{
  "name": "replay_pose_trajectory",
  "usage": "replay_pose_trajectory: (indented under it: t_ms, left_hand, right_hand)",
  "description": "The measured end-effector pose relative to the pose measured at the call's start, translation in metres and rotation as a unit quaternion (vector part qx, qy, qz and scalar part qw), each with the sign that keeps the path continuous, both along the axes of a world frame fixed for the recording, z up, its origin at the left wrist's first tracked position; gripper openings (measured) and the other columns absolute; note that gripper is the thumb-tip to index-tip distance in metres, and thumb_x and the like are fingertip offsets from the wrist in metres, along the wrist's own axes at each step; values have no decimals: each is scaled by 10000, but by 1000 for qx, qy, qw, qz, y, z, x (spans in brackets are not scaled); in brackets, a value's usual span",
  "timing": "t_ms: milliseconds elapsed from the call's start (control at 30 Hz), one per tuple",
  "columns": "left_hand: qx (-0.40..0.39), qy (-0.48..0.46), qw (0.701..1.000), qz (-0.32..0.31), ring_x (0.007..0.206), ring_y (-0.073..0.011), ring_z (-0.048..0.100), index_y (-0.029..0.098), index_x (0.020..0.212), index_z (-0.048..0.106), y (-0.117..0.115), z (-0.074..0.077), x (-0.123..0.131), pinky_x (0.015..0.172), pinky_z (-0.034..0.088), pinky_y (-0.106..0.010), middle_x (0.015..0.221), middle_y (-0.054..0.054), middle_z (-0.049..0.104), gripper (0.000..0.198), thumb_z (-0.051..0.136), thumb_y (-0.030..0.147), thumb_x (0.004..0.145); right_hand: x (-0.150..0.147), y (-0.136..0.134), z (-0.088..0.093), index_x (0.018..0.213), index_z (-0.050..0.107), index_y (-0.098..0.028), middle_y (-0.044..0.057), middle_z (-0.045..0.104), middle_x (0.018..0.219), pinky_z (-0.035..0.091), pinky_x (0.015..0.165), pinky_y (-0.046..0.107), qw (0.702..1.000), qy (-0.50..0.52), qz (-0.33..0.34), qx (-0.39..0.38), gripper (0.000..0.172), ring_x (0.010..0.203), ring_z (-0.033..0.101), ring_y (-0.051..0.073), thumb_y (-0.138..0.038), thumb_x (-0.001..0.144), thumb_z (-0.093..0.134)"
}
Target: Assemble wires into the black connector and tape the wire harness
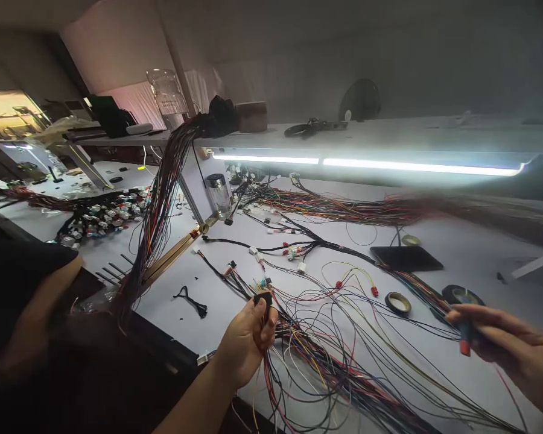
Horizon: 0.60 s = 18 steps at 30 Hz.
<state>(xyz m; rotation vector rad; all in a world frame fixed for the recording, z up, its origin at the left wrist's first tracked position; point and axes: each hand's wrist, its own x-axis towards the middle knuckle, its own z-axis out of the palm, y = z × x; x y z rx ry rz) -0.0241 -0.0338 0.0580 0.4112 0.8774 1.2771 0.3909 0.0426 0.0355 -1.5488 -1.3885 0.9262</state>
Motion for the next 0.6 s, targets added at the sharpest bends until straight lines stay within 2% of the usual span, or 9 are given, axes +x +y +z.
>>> replay_pose_trajectory:
  t_ms: [67, 133, 200, 267, 333, 400, 467, 533, 600]
  left_hand:
    - [20, 47, 999, 9, 483, -41, 317, 169, 853, 511, -3, -6, 3, 472, 229, -188, 676, 21, 542, 255, 611, 403, 874]
    - [55, 106, 993, 0, 527, -59, 373, 174, 986, 540, -8, -13, 5, 497, 259, -187, 668, 13, 554, 301, 634, 429, 856]
    - [106, 178, 978, -22, 575, -75, 411, 175, 1091, 549, -15, -22, 5, 530, 298, -196, 697, -1, 566, 358, 634, 432, 857]
    - [147, 244, 957, -48, 605, -85, 425, 179, 1135, 558, -21, -29, 3, 551, 323, -210, 745, -17, 572, 352, 597, 423, 884]
    - [169, 282, 942, -65, 630, -93, 433, 193, 1159, 556, -27, -35, 2, 567, 338, -220, 783, -26, 572, 329, 552, 412, 913]
    - [177, 294, 936, -76, 641, -97, 432, 209, 1176, 543, -30, -39, 2, 588, 351, -229, 806, -27, 568, 315, 514, 408, 933]
    - [185, 293, 934, -82, 628, -93, 416, 216, 1177, 536, -31, -41, 3, 601, 355, -236, 803, -20, 558, 307, 491, 410, 942]
    - [195, 293, 932, -88, 623, -94, 405, 214, 1168, 539, -32, -42, 6, 606, 352, -241, 791, -16, 547, 304, 491, 411, 942]
    - [200, 287, 933, -91, 629, -100, 408, 206, 1151, 549, -32, -44, 9, 613, 352, -246, 767, -12, 533, 308, 506, 419, 932]
  right_hand:
    - [-16, -6, 2, 980, 716, -373, 97, 709, 981, 568, 653, 369, 986, 154, -1, -62, 293, 793, 689, 284, -427, 692, 720]
    - [-33, -12, -2, 1060, 675, -355, 73, 704, 972, 579, 732, 377, 972, 214, 5, -100, 458, 858, 678, 285, -419, 619, 783]
    - [-47, -18, -10, 1068, 665, -299, 54, 699, 855, 577, 735, 383, 980, 160, 30, -113, 476, 804, 667, 269, -481, 640, 767]
    - [-57, -21, -19, 1025, 672, -254, 40, 675, 740, 564, 737, 375, 992, 62, 47, -101, 415, 755, 650, 252, -550, 734, 680]
    - [-62, -24, -25, 986, 665, -239, 41, 673, 734, 551, 764, 368, 996, 16, 58, -72, 388, 751, 643, 240, -574, 800, 602]
    - [-65, -25, -30, 1013, 636, -236, 55, 697, 843, 544, 808, 367, 994, 51, 79, -59, 382, 816, 653, 243, -558, 809, 602]
    - [-67, -26, -34, 1062, 599, -240, 64, 701, 948, 540, 834, 355, 989, 95, 95, -64, 420, 894, 657, 248, -515, 756, 682]
    - [-68, -27, -35, 1049, 591, -242, 58, 704, 919, 547, 796, 330, 990, 95, 80, -70, 468, 886, 663, 248, -489, 683, 747]
    - [-67, -28, -35, 1000, 604, -245, 40, 698, 797, 547, 702, 304, 995, 53, 41, -75, 423, 773, 663, 233, -510, 691, 717]
